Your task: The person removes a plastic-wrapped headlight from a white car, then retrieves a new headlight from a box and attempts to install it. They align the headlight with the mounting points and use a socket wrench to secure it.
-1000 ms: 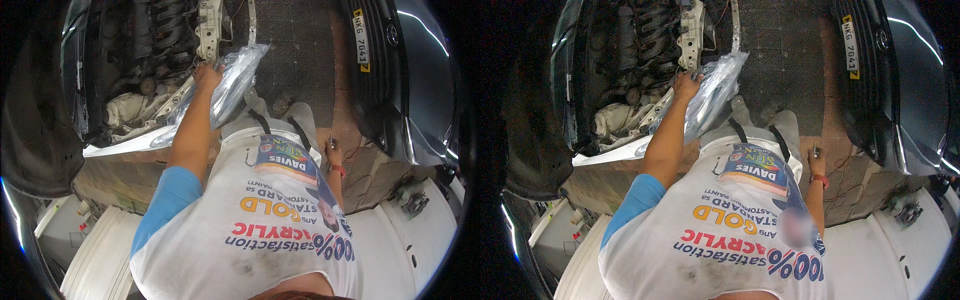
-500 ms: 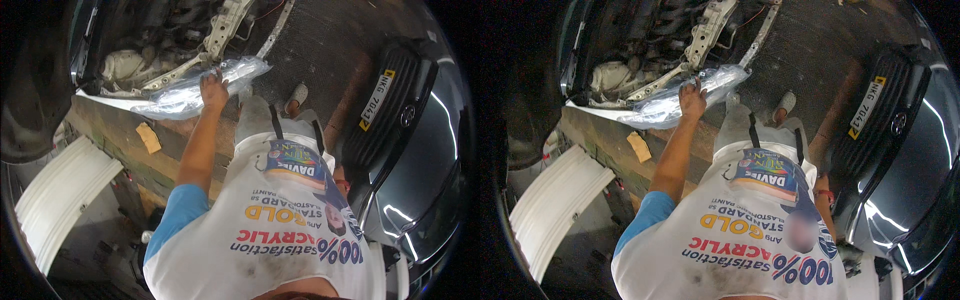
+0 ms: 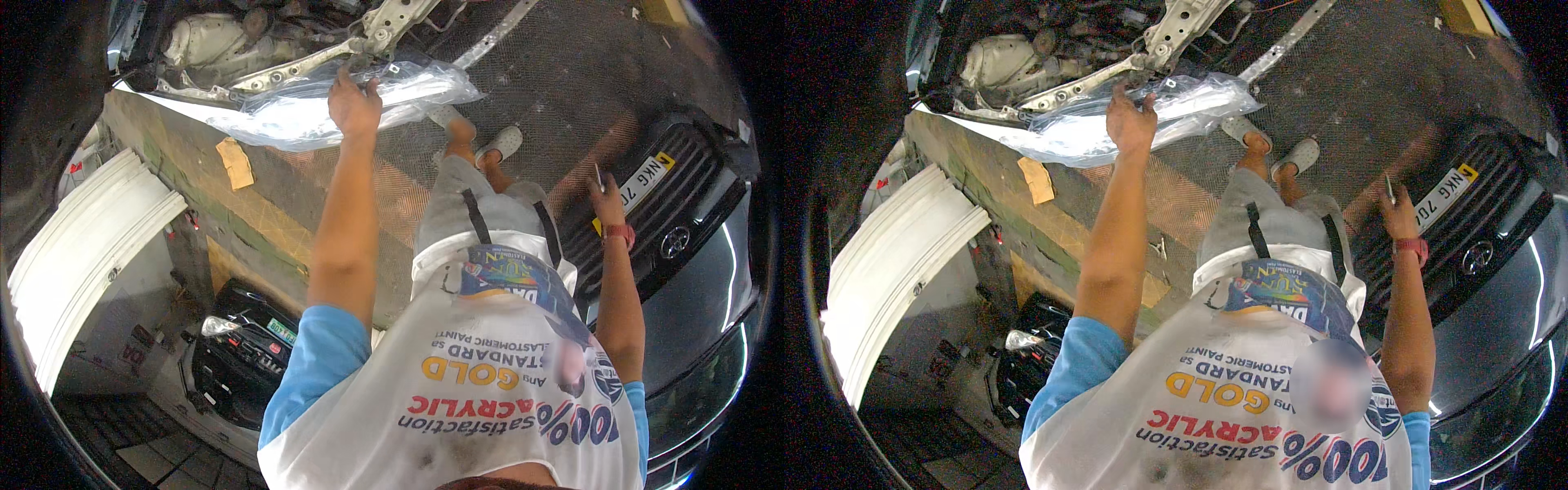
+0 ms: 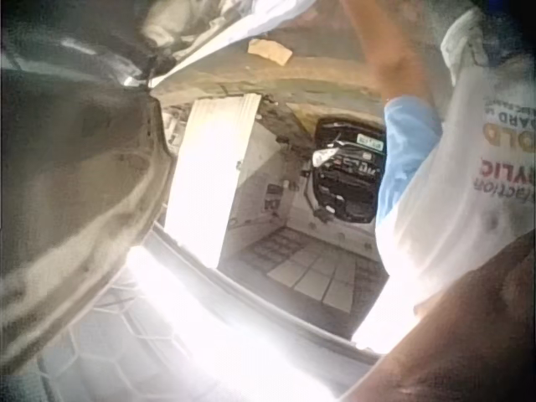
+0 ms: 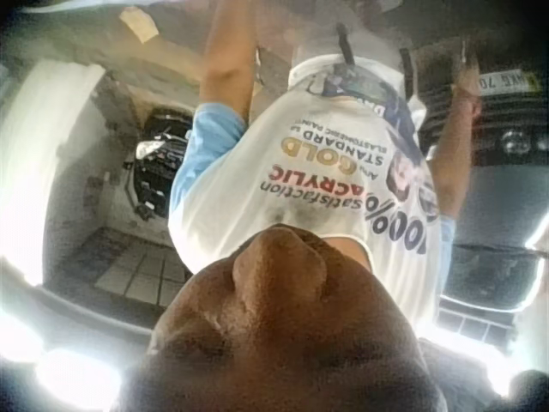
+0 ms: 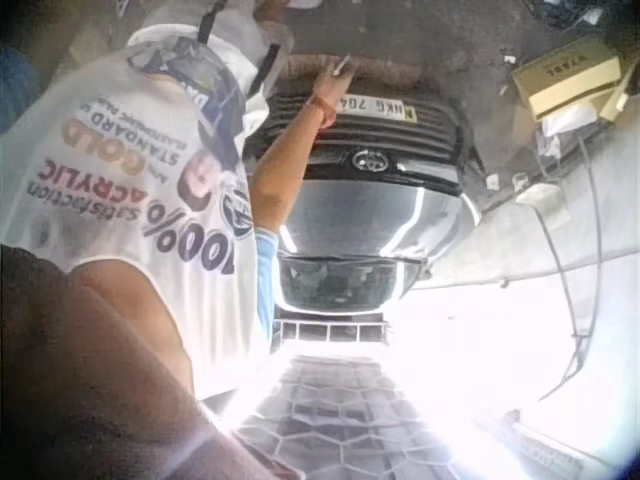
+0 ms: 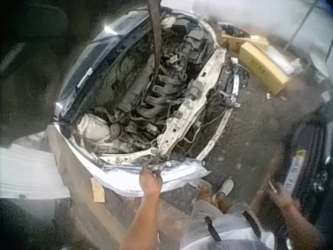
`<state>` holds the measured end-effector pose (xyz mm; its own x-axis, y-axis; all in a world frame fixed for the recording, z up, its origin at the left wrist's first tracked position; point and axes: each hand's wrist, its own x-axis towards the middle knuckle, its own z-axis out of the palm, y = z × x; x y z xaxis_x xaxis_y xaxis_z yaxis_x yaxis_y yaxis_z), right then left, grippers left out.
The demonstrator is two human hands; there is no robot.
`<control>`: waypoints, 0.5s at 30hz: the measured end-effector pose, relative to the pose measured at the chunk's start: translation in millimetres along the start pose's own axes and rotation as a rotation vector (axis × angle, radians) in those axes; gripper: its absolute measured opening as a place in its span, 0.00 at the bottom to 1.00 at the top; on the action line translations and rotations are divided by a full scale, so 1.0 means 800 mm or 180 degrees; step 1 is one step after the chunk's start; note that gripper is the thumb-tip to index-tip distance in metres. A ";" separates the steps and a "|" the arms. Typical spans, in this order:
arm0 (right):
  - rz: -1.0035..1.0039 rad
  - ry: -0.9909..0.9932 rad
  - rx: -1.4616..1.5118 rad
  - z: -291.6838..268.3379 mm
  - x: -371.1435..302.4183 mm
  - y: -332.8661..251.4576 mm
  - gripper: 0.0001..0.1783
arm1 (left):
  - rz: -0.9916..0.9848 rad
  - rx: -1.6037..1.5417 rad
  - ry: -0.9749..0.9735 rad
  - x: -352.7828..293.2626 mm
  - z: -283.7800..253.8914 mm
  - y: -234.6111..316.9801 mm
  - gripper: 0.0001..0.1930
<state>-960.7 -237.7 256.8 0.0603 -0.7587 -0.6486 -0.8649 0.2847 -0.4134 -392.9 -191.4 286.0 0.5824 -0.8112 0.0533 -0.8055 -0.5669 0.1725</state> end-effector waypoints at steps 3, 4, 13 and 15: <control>-0.0902 0.0395 0.0207 0.048 0.035 -0.112 0.34 | 0.0099 0.0257 0.0149 -0.006 -0.008 -0.008 0.18; -0.1009 0.0331 0.0470 0.067 0.046 -0.147 0.33 | 0.0125 0.0325 0.0165 -0.007 -0.009 -0.012 0.18; -0.1679 -0.0294 0.0166 0.155 0.104 -0.478 0.36 | 0.0828 0.0037 0.0043 -0.003 -0.005 -0.042 0.15; -0.1693 -0.0452 -0.0109 0.165 0.114 -0.500 0.38 | 0.0839 -0.0204 -0.0093 0.000 -0.001 -0.050 0.15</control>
<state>-543.7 -343.4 278.6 0.5580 -0.7055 -0.4369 -0.7125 -0.1374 -0.6881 -360.8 -168.5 279.6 0.3494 -0.9338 0.0765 -0.9197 -0.3263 0.2183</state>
